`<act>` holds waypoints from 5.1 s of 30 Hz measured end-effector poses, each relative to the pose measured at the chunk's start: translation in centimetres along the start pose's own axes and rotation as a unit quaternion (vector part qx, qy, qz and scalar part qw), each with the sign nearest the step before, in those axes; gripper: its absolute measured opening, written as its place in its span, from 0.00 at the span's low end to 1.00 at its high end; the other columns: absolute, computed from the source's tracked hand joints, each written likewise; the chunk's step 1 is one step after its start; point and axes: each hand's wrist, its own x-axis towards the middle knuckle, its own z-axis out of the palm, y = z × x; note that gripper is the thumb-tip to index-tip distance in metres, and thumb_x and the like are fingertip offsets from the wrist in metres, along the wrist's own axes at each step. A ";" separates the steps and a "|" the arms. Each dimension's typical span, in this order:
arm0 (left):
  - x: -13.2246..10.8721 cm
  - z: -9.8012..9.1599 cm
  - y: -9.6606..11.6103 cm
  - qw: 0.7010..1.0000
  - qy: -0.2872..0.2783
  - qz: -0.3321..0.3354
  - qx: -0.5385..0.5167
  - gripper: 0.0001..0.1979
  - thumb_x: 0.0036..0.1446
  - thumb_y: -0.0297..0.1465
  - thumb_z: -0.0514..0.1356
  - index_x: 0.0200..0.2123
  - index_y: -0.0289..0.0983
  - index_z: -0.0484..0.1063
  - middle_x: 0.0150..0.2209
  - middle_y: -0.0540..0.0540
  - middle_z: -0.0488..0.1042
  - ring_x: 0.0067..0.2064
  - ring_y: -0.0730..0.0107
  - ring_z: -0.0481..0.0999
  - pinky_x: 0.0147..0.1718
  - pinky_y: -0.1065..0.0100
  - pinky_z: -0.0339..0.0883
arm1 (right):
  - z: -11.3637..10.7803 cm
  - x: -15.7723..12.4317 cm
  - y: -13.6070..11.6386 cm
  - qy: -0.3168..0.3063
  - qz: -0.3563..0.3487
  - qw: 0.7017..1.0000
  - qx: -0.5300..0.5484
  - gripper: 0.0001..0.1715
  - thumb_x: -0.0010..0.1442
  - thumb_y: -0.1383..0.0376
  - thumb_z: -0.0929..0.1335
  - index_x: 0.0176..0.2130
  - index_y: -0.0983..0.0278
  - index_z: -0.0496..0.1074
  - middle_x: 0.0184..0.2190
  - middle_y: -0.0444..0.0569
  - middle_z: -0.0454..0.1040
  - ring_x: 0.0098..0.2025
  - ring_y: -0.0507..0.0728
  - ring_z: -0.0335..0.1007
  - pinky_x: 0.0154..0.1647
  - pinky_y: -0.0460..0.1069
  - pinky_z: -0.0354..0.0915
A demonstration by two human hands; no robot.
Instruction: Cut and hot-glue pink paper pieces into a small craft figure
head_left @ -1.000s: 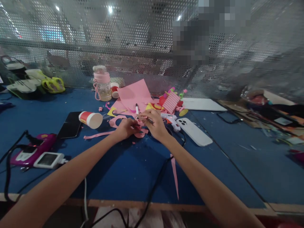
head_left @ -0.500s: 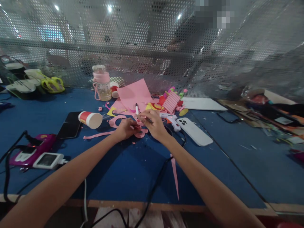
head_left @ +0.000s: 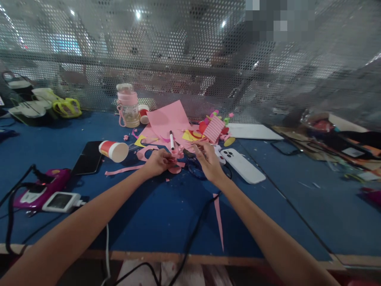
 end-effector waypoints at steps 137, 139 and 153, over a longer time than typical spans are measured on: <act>-0.6 -1.6 1.6 0.949 0.102 -0.135 -0.265 0.14 0.28 0.27 0.68 0.24 0.31 0.72 0.21 0.53 0.69 0.24 0.76 0.68 0.26 0.72 0.63 | 3.8 -2.1 -4.0 0.002 0.064 0.993 0.096 0.17 0.53 0.62 0.64 0.45 0.58 0.65 0.46 0.49 0.67 0.50 0.58 0.58 0.52 0.58 0.51; -0.7 -1.7 1.7 0.944 0.096 -0.135 -0.285 0.15 0.26 0.27 0.69 0.23 0.31 0.72 0.19 0.55 0.67 0.23 0.78 0.66 0.24 0.74 0.62 | 3.7 -2.1 -4.1 -0.010 0.066 0.993 0.101 0.18 0.53 0.62 0.64 0.45 0.58 0.65 0.46 0.50 0.67 0.51 0.59 0.58 0.53 0.58 0.51; -0.8 -2.3 2.0 0.868 -0.056 -0.104 -0.483 0.24 0.26 0.27 0.70 0.34 0.33 0.72 0.22 0.50 0.74 0.25 0.72 0.74 0.27 0.73 0.65 | 2.7 -1.2 -6.5 -0.027 -0.033 0.997 -0.068 0.18 0.53 0.62 0.63 0.45 0.60 0.64 0.47 0.53 0.60 0.55 0.60 0.51 0.55 0.60 0.47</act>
